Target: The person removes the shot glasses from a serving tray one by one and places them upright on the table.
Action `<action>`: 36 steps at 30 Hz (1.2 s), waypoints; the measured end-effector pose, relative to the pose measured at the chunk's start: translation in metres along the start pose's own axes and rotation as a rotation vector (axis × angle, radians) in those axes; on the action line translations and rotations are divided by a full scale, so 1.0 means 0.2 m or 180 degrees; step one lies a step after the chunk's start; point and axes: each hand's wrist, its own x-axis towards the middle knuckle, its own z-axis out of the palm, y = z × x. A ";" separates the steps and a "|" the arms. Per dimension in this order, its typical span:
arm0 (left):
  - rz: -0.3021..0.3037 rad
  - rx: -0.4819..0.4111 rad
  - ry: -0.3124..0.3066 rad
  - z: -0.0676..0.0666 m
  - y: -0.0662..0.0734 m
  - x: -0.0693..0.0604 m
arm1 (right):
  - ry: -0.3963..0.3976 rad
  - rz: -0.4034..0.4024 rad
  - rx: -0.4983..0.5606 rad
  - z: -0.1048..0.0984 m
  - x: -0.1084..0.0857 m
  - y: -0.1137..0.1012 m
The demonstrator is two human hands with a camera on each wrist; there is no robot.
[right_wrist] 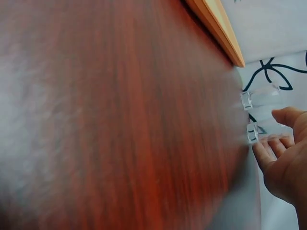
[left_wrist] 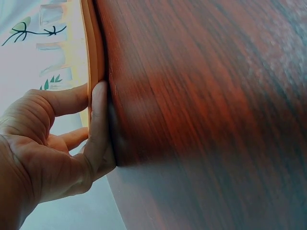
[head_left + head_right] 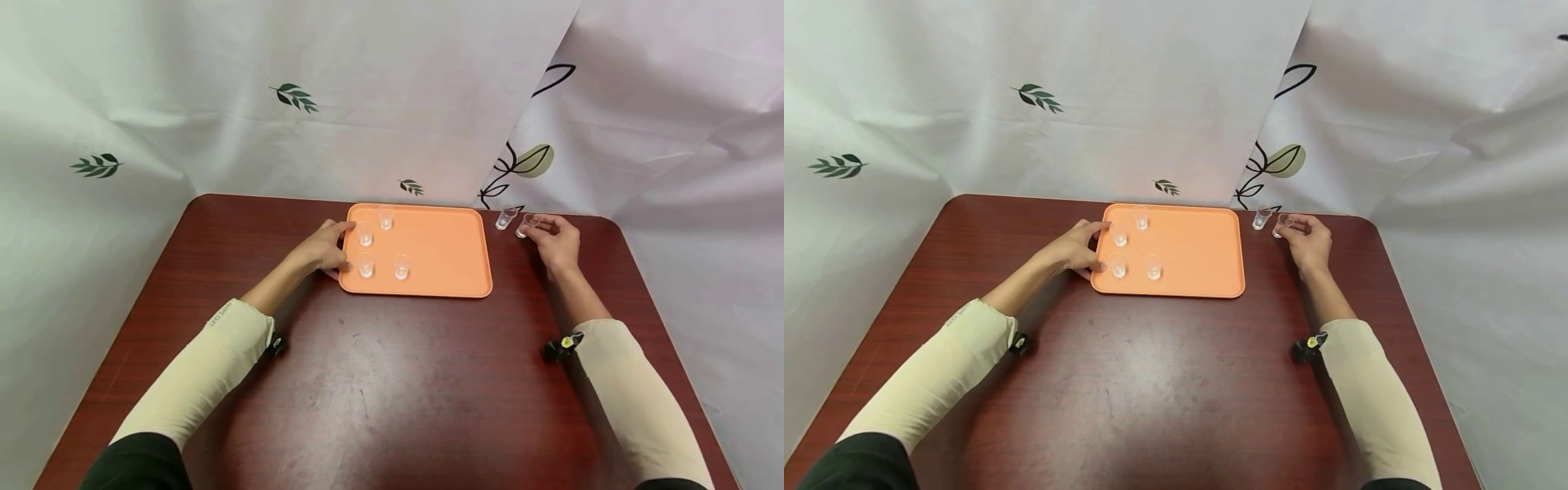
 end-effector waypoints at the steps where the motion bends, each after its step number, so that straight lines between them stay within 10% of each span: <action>1: -0.0005 -0.0001 -0.0002 0.00 0.00 0.00 | 0.0013 -0.0003 -0.0037 0.00 0.01 0.00; 36: 0.0011 -0.0033 0.0013 0.01 0.00 0.00 | 0.0249 0.0153 -0.0301 -0.02 0.00 0.00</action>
